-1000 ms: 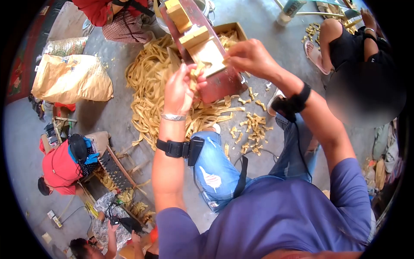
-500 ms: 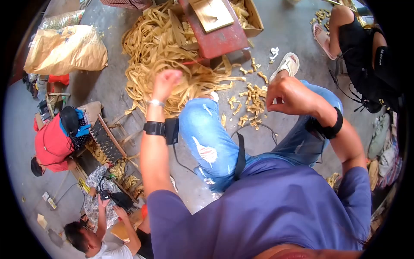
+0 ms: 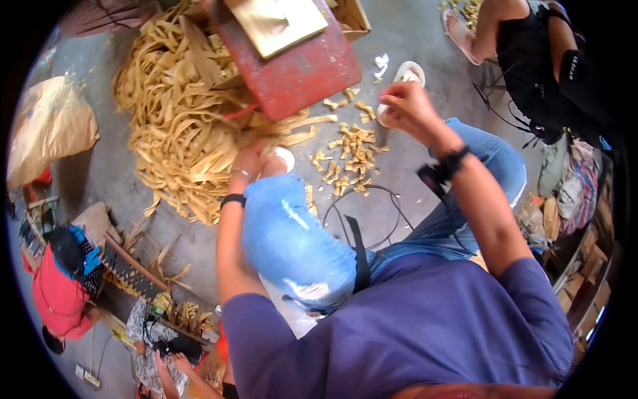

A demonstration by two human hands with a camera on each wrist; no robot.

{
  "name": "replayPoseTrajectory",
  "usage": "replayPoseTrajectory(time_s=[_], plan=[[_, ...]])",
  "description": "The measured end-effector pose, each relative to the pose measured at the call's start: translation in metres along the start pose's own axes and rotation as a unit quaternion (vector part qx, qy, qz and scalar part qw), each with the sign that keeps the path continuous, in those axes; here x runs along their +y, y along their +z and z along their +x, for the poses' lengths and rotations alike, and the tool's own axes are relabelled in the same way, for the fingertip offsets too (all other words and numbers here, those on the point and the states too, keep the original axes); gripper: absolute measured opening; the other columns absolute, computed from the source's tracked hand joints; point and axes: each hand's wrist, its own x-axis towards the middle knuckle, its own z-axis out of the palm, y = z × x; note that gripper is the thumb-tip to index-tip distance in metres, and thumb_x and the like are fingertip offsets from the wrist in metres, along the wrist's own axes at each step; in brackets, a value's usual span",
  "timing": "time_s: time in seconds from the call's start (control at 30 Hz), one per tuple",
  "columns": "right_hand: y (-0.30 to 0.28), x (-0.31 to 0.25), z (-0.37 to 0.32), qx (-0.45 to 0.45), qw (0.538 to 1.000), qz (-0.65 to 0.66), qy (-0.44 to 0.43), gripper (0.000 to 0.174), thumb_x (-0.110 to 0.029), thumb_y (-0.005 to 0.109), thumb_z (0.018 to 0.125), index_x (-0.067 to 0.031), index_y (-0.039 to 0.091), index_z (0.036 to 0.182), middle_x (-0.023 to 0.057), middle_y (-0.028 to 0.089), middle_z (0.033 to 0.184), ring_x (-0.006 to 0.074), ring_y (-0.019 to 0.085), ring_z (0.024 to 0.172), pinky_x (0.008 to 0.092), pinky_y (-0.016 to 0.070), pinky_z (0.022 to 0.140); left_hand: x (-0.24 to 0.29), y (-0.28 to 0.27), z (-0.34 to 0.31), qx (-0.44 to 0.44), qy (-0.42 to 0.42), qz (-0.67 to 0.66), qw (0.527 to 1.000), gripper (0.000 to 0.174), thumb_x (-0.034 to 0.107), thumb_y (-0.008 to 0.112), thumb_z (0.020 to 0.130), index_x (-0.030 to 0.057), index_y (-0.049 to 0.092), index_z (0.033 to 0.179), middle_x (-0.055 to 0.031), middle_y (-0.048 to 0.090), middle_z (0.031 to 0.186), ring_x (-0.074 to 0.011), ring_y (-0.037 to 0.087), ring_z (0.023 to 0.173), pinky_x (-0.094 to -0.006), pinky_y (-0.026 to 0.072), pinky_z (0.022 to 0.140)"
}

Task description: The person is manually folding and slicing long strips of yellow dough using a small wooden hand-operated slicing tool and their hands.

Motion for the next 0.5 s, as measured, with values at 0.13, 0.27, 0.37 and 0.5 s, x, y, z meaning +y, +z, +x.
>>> replayPoseTrajectory(time_s=[0.13,0.27,0.37,0.5], plan=[[0.019,0.178,0.115,-0.112,0.983,-0.126,0.069,0.012,-0.012,0.063,0.082,-0.0022,0.069,0.086,0.0110,0.068,0.076,0.0200,0.067,0.068,0.0334,0.0529,0.058,-0.010,-0.004,-0.026,0.237,-0.061,-0.139,0.960,0.035,0.022,0.076,0.074,0.0007,0.049,0.067,-0.0078,0.042,0.058,-0.0201,0.037,0.055,-0.0351,0.0342,0.051],[0.050,0.188,0.106,-0.126,0.926,-0.208,0.288,0.025,-0.022,0.067,0.081,0.0014,0.067,0.089,0.0158,0.068,0.082,0.0261,0.068,0.076,0.0369,0.0536,0.066,0.018,-0.040,-0.082,0.273,-0.188,-0.214,0.919,0.033,0.009,0.070,0.081,0.0015,0.043,0.063,-0.0002,0.035,0.062,-0.0087,0.029,0.056,-0.0260,0.0279,0.048],[0.087,0.175,0.084,0.056,0.942,-0.253,0.215,0.040,-0.034,0.076,0.072,0.0011,0.067,0.089,0.0204,0.067,0.085,0.0334,0.067,0.082,0.0414,0.0525,0.073,0.057,-0.050,-0.108,0.295,-0.224,-0.251,0.894,0.029,0.007,0.065,0.085,0.0024,0.045,0.065,0.0031,0.039,0.064,-0.0051,0.035,0.055,-0.0220,0.0282,0.048],[0.107,0.195,0.088,0.130,0.952,-0.243,0.133,0.031,-0.028,0.073,0.075,-0.0014,0.065,0.089,0.0221,0.066,0.088,0.0367,0.064,0.085,0.0446,0.0503,0.077,0.080,-0.052,-0.106,0.321,-0.202,-0.293,0.878,0.024,0.009,0.064,0.087,0.0017,0.050,0.070,0.0018,0.046,0.067,-0.0035,0.039,0.053,-0.0200,0.0295,0.047]])
